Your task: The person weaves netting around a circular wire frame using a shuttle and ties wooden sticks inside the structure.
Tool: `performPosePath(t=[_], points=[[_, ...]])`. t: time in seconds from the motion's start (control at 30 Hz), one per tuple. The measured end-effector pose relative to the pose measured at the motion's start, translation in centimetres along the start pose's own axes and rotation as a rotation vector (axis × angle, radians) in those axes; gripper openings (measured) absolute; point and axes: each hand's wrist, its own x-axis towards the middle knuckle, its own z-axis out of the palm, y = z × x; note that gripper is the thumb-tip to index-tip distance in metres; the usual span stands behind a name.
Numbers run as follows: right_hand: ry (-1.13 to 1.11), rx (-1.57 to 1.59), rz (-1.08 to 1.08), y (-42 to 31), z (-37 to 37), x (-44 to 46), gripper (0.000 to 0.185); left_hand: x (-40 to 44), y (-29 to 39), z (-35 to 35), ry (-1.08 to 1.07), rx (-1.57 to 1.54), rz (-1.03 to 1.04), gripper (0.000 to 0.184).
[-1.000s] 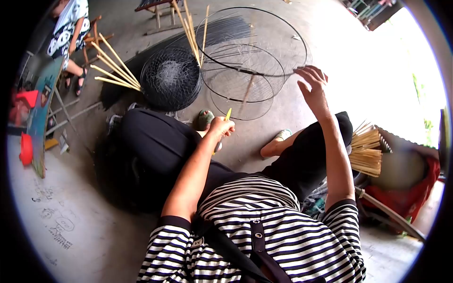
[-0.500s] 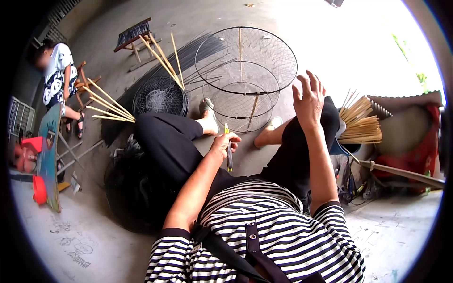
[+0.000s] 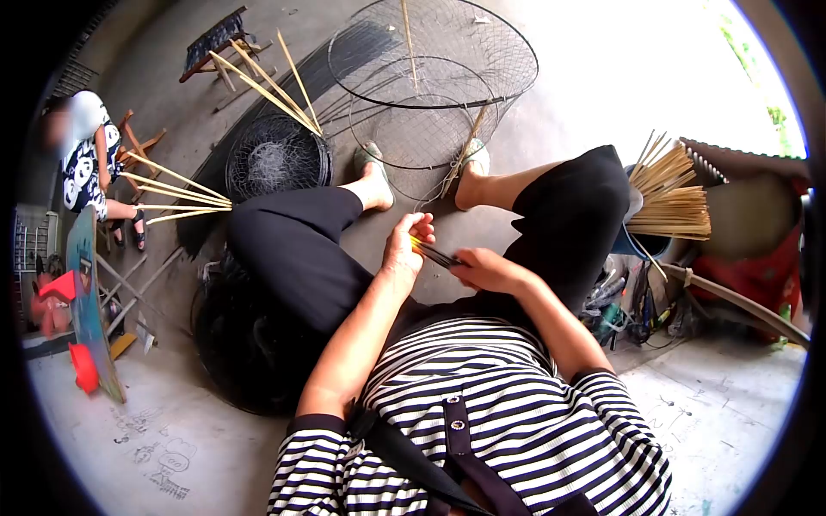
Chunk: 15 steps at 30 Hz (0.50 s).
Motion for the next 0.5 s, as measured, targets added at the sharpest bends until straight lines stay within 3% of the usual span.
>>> performPosePath(t=[0.1, 0.13, 0.2, 0.27, 0.3, 0.33, 0.4, 0.43, 0.5], points=[[-0.007, -0.078, 0.063, 0.2, -4.2, -6.0, 0.019, 2.2, -0.1, -0.3, 0.018, 0.039, -0.064, 0.010], [0.061, 0.021, -0.048, 0.3, -5.6, -8.1, 0.020, 2.8, -0.4, 0.2, 0.011, 0.163, -0.068, 0.010], [0.205, 0.556, -0.268, 0.5, -7.5, -11.6, 0.019, 3.2, -1.5, 1.2, -0.003, 0.413, -0.081, 0.009], [0.497, 0.543, -0.709, -1.0, -8.8, -13.1, 0.023, 3.2, -3.2, 2.8, -0.044, 0.610, -0.087, 0.007], [0.754, 0.580, -0.725, -2.8, -8.4, -13.4, 0.023, 3.3, -4.1, 3.4, -0.077, 0.684, -0.101, 0.006], [0.854, 0.623, -0.835, -3.6, -8.1, -13.7, 0.018, 3.3, -4.9, 4.0, -0.098, 0.699, -0.105, 0.006], [0.752, 0.850, -1.163, -4.5, -8.2, -14.9, 0.011, 3.0, -5.7, 5.2, -0.125, 0.789, -0.023, 0.006], [0.527, 1.032, -1.368, -5.1, -8.5, -15.9, 0.011, 2.7, -5.9, 5.6, -0.133, 0.846, 0.037, 0.006], [0.197, 1.095, -1.401, -5.8, -10.3, -19.4, 0.012, 2.4, -5.6, 5.3, -0.195, 1.086, 0.317, 0.003]])
